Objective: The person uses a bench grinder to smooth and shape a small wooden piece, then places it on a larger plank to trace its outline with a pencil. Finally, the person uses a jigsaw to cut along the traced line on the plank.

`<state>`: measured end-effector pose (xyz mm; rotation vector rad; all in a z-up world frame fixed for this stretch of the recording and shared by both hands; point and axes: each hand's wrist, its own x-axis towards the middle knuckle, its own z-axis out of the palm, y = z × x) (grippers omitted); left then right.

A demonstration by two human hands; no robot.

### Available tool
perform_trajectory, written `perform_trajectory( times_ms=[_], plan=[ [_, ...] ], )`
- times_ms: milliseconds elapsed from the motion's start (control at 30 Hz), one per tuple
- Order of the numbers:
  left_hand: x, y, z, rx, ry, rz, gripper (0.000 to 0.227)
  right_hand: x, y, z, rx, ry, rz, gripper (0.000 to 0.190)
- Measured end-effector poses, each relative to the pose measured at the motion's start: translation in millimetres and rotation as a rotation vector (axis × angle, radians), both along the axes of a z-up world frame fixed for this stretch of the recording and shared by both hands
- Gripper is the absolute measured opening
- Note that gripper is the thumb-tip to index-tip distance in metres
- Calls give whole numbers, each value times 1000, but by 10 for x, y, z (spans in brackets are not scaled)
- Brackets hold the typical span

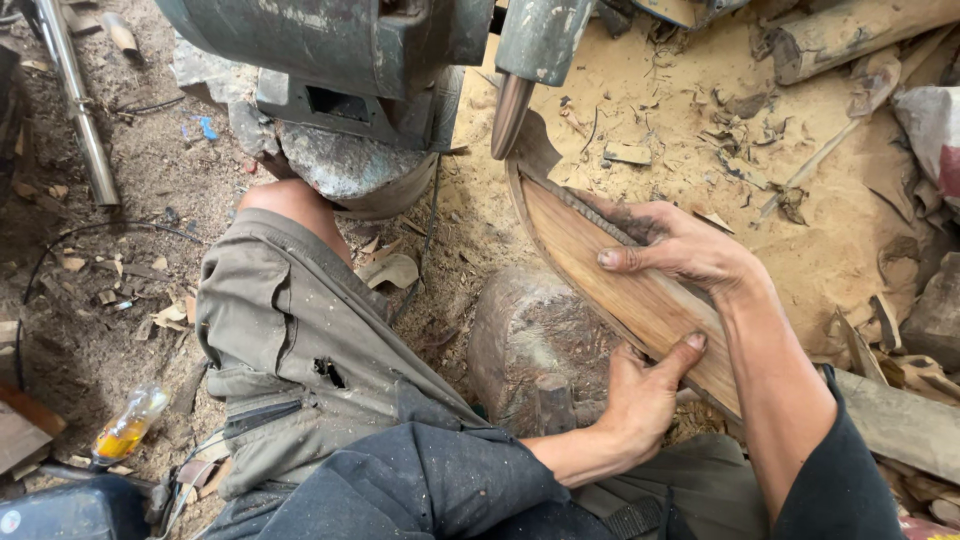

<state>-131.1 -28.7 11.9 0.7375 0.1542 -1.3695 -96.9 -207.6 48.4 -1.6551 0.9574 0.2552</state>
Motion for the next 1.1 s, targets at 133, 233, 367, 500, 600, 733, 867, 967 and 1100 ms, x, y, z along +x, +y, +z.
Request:
perform_trajectory(
  times_ms=[133, 233, 367, 500, 600, 733, 867, 967, 1100],
  plan=[
    [72, 17, 6, 64, -41, -31, 30, 86, 31, 33, -65, 16, 51, 88],
    [101, 74, 5, 55, -47, -11, 30, 84, 108, 21, -10, 5, -9, 88],
    [264, 82, -19, -50, -89, 52, 29, 153, 92, -25, 30, -148, -36, 90],
    [447, 151, -13, 50, -122, -62, 29, 174, 87, -98, -136, 122, -227, 105],
    [539, 222, 13, 61, -41, -121, 29, 169, 108, -182, -156, 89, -231, 111],
    [695, 271, -2, 12, -130, -67, 30, 217, 172, -281, -70, -27, -352, 105],
    [795, 329, -52, 2, -103, -91, 32, 327, 262, -302, 69, -226, -407, 94],
    [859, 339, -79, 14, -97, -120, 35, 392, 311, -238, 172, -335, -389, 89],
    [1048, 380, -75, 20, -142, -173, 41, 531, 379, -127, 252, -503, -317, 83]
  ],
)
